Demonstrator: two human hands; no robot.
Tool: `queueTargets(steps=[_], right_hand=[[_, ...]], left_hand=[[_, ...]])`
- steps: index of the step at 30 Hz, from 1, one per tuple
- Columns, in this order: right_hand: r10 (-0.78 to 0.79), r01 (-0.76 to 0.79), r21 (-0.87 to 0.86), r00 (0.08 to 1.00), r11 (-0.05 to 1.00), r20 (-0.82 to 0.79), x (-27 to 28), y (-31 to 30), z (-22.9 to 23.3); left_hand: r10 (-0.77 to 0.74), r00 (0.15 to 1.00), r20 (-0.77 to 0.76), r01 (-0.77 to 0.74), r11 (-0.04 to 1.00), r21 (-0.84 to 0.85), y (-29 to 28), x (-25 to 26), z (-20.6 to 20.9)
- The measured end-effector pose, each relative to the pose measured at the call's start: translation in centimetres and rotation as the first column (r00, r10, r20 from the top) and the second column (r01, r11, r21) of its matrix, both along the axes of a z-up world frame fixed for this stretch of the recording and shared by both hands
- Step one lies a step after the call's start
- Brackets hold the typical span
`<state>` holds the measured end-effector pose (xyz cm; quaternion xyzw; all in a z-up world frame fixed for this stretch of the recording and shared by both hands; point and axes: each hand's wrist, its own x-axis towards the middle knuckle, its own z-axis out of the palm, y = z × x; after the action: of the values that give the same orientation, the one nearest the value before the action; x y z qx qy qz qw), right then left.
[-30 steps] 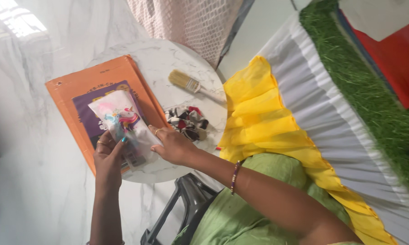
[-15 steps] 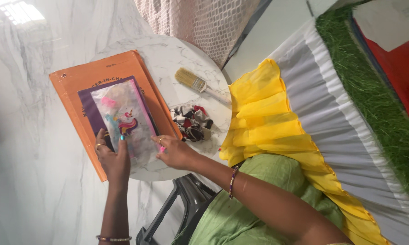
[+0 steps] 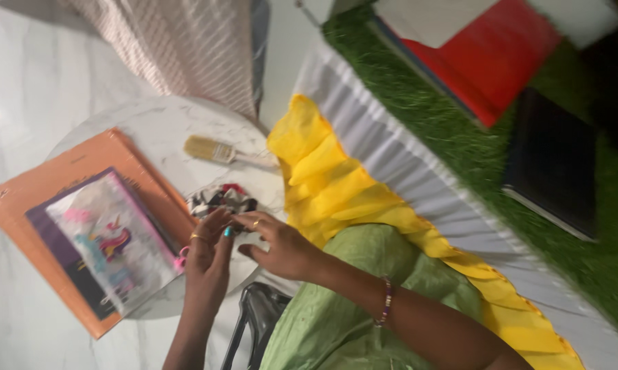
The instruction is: The person clears a desk by moving books, folders, stationery, and a monitor from a green artificial turf surface to a nearby round table. They handle items one at a time, including a red folder, a blue notebook, a pen holder, and a computer mouse, then remove the turf mat.
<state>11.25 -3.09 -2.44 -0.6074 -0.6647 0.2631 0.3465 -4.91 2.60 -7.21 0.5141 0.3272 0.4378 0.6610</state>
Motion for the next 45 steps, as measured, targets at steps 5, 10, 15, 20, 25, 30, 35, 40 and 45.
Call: queueTargets(steps=[5, 10, 15, 20, 25, 30, 35, 40, 45], right_hand=[[-0.199, 0.192, -0.056, 0.967, 0.98, -0.16, 8.0, -5.6, 5.3], [-0.356, 0.364, 0.049, 0.926, 0.93, -0.125, 16.0, -13.1, 9.6], [-0.601, 0.593, 0.167, 0.799, 0.788, -0.002, 22.4, -21.0, 13.8], [-0.794, 0.764, 0.23, 0.604, 0.602, 0.071, 27.5, -26.8, 16.7], [-0.906, 0.906, 0.021, 0.423, 0.422, -0.008, 32.1, -31.0, 17.1], [-0.912, 0.9, -0.152, 0.41, 0.409, -0.026, 35.7, -32.3, 14.1], [-0.922, 0.884, -0.264, 0.379, 0.385, -0.077, 37.4, -32.3, 13.2], [-0.916, 0.883, -0.245, 0.379, 0.4, -0.128, 37.0, -31.8, 13.0], [-0.859, 0.83, -0.248, 0.44, 0.5, -0.261, 35.0, -33.9, 13.5]], left_hand=[[-0.162, 0.987, -0.017, 0.163, 0.986, 0.038, -2.7, 6.8, 4.4], [-0.367, 0.93, 0.04, 0.365, 0.93, 0.032, -6.3, 13.9, 8.2], [-0.545, 0.837, 0.049, 0.535, 0.834, 0.136, -9.7, 21.3, 11.3], [-0.602, 0.798, 0.034, 0.588, 0.79, 0.176, -12.4, 29.1, 12.4], [-0.633, 0.759, 0.152, 0.631, 0.773, 0.07, -13.3, 36.2, 11.0], [-0.634, 0.773, -0.009, 0.629, 0.769, -0.111, -13.1, 37.5, 12.5], [-0.683, 0.73, -0.005, 0.672, 0.72, -0.172, -13.3, 36.9, 15.1], [-0.718, 0.695, 0.024, 0.7, 0.669, -0.249, -13.9, 36.5, 16.3], [-0.759, 0.649, 0.056, 0.729, 0.599, -0.33, -14.9, 35.2, 15.8]])
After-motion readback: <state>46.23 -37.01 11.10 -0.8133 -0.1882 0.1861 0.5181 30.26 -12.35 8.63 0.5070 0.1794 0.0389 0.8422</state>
